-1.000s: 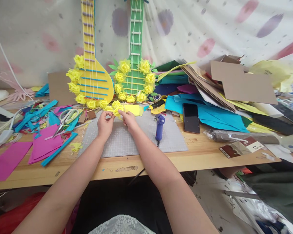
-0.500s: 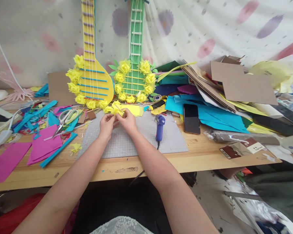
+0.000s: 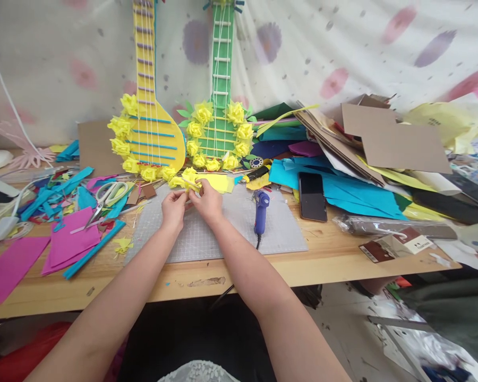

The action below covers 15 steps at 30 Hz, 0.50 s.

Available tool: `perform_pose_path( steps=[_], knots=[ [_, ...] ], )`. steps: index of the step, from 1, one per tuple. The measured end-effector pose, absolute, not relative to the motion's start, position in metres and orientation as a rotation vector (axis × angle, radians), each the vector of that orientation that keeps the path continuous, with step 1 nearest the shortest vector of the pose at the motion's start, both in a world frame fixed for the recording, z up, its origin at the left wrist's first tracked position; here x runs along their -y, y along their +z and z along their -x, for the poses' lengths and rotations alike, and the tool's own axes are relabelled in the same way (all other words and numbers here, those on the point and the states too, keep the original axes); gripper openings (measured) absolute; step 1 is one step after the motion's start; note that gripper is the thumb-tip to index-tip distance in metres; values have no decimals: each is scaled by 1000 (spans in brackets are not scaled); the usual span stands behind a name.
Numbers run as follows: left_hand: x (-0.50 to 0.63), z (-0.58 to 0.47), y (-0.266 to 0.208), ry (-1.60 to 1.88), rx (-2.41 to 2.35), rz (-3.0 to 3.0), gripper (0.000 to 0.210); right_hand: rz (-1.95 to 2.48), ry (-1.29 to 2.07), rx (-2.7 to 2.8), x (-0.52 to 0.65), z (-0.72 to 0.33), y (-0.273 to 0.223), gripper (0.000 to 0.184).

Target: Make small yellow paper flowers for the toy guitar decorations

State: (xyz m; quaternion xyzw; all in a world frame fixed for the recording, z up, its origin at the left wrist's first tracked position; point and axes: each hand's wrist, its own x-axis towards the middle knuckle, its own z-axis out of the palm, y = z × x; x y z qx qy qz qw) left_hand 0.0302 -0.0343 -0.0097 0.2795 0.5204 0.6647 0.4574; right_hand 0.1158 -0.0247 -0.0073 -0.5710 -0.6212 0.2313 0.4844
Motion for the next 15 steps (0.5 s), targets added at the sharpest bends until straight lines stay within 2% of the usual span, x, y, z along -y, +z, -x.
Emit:
perform_pose_path(
  steps=[5, 15],
  knots=[
    [35, -29, -9, 1673, -1277, -657, 9, 1391, 588, 1476, 23, -116, -7, 27],
    [38, -28, -6, 1606, -1212, -608, 20, 1318, 683, 1493, 19, -117, -13, 28]
  ],
)
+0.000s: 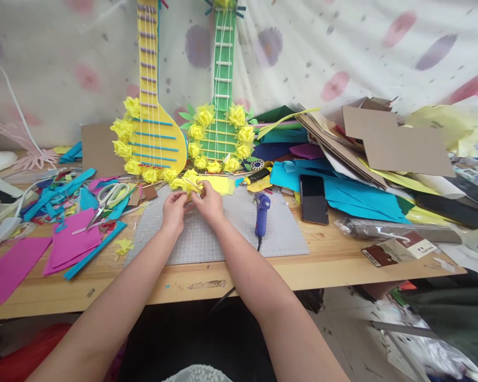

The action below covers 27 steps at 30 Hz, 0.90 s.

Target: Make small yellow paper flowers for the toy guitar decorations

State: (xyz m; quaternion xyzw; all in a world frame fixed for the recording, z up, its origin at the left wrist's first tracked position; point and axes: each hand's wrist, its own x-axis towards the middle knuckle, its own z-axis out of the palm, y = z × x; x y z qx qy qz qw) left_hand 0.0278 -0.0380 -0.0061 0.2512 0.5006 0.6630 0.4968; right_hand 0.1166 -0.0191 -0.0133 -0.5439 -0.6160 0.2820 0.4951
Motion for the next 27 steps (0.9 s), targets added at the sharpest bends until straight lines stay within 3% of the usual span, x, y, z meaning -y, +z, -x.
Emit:
perform_pose_path(
  steps=[18, 22, 27],
  knots=[
    [33, -26, -8, 1630, -1243, -749, 18, 1371, 633, 1486, 19, -116, -12, 30],
    [34, -26, -4, 1630, -1184, -673, 21, 1255, 776, 1437, 21, -116, -9, 30],
    [34, -20, 0, 1539, -1071, -506, 11, 946, 1217, 1170, 18, -125, -1, 38]
  ],
)
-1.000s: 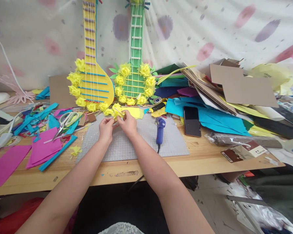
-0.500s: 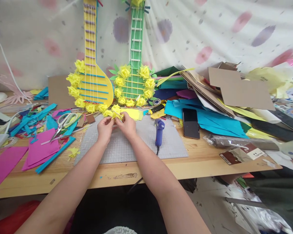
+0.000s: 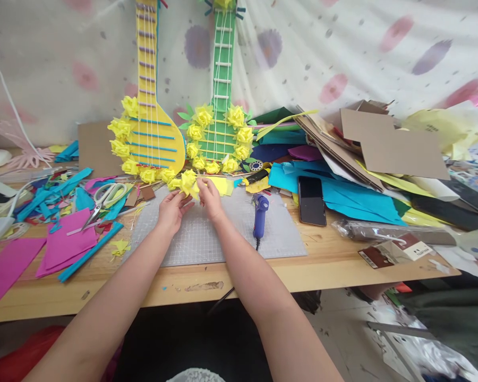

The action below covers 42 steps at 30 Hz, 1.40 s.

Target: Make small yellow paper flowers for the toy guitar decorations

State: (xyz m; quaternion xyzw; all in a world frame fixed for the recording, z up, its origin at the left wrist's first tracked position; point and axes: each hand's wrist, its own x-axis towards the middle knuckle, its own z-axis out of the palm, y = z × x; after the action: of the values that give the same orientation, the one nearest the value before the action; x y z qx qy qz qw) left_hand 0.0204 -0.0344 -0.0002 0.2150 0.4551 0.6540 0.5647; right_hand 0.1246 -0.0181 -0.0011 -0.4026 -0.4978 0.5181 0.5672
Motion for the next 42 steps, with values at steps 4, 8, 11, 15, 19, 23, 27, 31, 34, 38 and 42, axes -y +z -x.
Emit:
perform_pose_path(
  steps=[4, 8, 11, 15, 19, 23, 27, 31, 34, 38, 42],
  knots=[
    [34, -12, 3, 1367, -933, -333, 7, 919, 1421, 1102, 16, -132, 0, 33],
    [35, -7, 5, 1272, -865, -246, 11, 943, 1468, 1232, 15, -130, -4, 26],
    [36, -7, 7, 1251, -843, -216, 11, 978, 1406, 1230, 14, -128, -8, 23],
    [37, -8, 10, 1202, -829, -179, 12, 1021, 1367, 1193, 13, -127, -9, 26],
    [37, -7, 10, 1139, -800, -165, 12, 1048, 1331, 1152, 12, -127, -8, 26],
    [36, -6, 9, 1113, -742, -156, 13, 1044, 1354, 1166, 13, -125, -9, 23],
    [35, -2, 9, 1161, -726, -78, 13, 993, 1409, 1222, 14, -125, -9, 21],
    [35, 0, 12, 1111, -669, -19, 15, 1007, 1400, 1208, 14, -126, -9, 19],
    [37, -2, 13, 1063, -652, -14, 15, 1046, 1394, 1183, 12, -125, -11, 17],
    [38, -7, 13, 1057, -735, -67, 17, 1092, 1375, 1212, 11, -123, -15, 17],
    [39, -11, 9, 1091, -819, -193, 14, 1117, 1365, 1230, 9, -121, -18, 12]
  ],
)
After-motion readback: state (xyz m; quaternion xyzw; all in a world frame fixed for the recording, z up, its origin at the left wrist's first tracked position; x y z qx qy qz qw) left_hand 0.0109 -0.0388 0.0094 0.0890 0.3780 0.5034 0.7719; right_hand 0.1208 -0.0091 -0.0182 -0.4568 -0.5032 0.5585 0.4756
